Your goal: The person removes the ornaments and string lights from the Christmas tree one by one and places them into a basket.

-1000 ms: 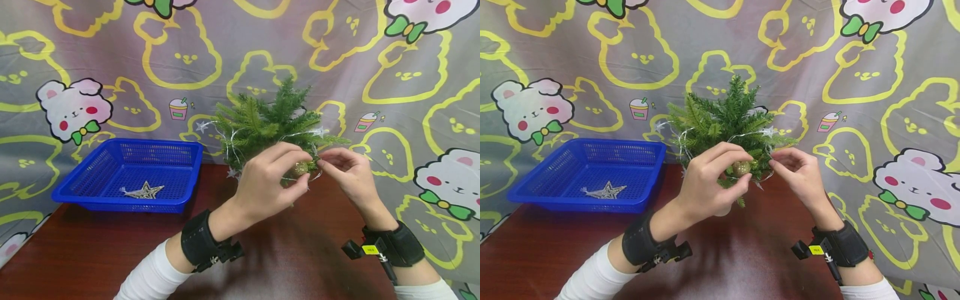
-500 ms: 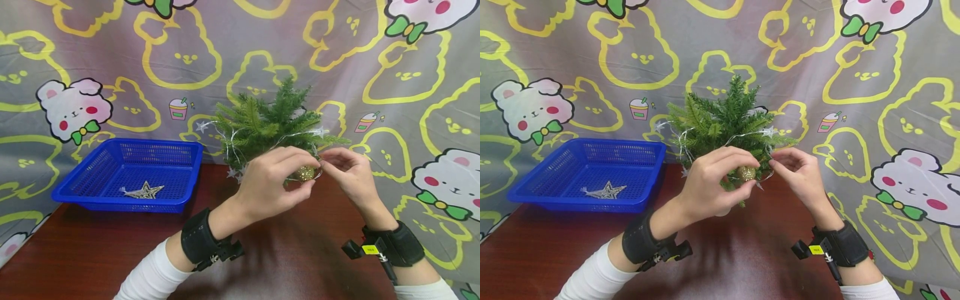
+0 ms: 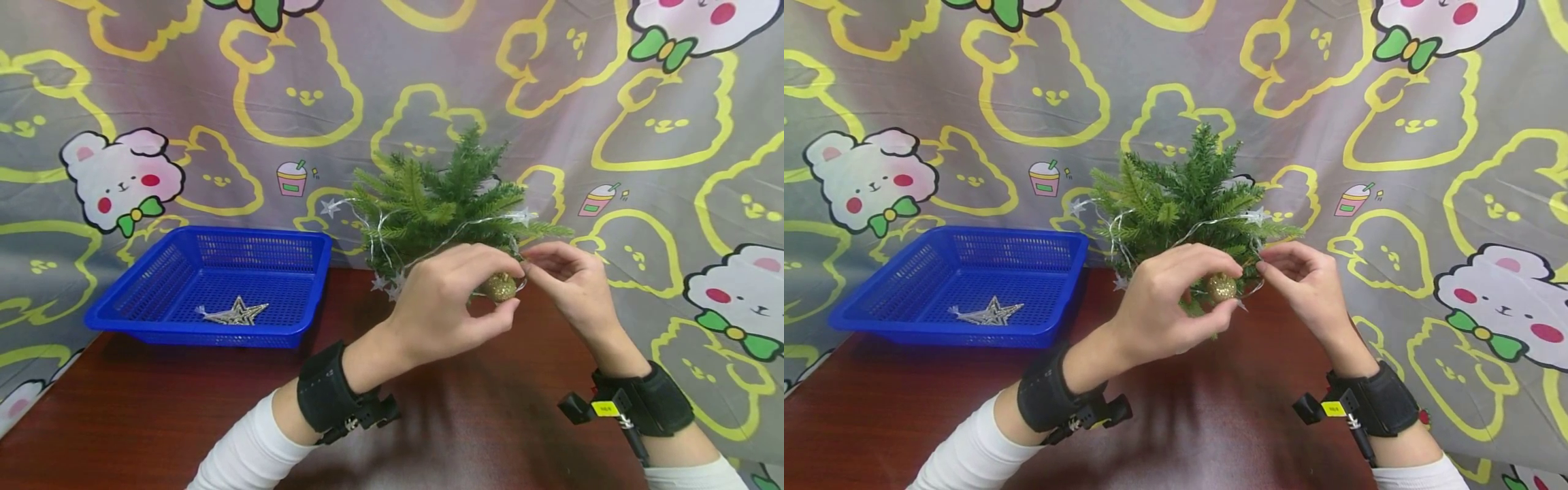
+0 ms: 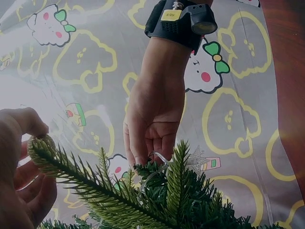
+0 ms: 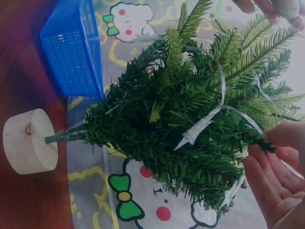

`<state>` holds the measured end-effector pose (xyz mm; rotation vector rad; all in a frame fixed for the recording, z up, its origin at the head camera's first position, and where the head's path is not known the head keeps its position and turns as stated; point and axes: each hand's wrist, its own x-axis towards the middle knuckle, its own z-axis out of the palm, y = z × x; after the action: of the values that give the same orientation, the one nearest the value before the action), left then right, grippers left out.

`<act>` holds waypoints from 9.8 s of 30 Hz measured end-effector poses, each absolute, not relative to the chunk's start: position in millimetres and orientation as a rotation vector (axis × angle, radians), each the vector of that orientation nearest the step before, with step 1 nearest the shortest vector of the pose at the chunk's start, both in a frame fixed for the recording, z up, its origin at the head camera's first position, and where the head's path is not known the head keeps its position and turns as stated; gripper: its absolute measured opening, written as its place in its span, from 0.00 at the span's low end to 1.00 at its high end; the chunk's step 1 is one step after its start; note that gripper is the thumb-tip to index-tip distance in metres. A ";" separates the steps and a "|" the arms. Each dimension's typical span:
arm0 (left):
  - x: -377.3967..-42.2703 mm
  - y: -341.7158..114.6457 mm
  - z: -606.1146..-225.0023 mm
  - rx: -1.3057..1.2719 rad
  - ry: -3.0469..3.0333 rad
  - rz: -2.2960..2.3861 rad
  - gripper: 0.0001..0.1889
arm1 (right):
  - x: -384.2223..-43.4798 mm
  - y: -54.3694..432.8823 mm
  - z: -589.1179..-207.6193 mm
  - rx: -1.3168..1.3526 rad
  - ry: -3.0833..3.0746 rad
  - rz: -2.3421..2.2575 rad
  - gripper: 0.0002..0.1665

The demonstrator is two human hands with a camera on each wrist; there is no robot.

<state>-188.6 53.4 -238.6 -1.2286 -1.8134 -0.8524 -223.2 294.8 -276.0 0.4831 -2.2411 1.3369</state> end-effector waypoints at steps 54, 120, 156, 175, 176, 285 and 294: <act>-188.0 53.7 -235.3 -1.074 -1.844 -0.875 0.12 | -224.4 294.4 -275.7 0.525 -2.211 1.396 0.11; -185.6 51.0 -240.5 -1.219 -1.740 -0.437 0.08 | -223.2 293.8 -274.4 0.527 -2.211 1.392 0.12; -185.1 52.9 -241.9 -1.029 -1.813 -0.649 0.07 | -224.7 293.6 -274.8 0.563 -2.175 1.452 0.11; -183.1 58.8 -239.0 -1.010 -1.878 -0.642 0.08 | -224.3 294.0 -274.9 0.548 -2.190 1.410 0.10; -183.1 59.0 -239.0 -1.006 -1.877 -0.649 0.08 | -224.2 294.0 -274.9 0.546 -2.191 1.409 0.10; -225.2 -82.2 -277.4 -0.850 -1.716 -1.060 0.02 | -225.0 294.1 -273.6 0.548 -2.169 1.465 0.11; -245.5 -102.5 -297.1 -0.723 -1.852 -0.958 0.02 | -224.4 294.5 -272.9 0.507 -2.209 1.401 0.11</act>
<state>-245.5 -102.5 -297.1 -0.7229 -1.8519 -0.9578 -224.4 294.5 -272.9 0.5071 -2.2089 1.4009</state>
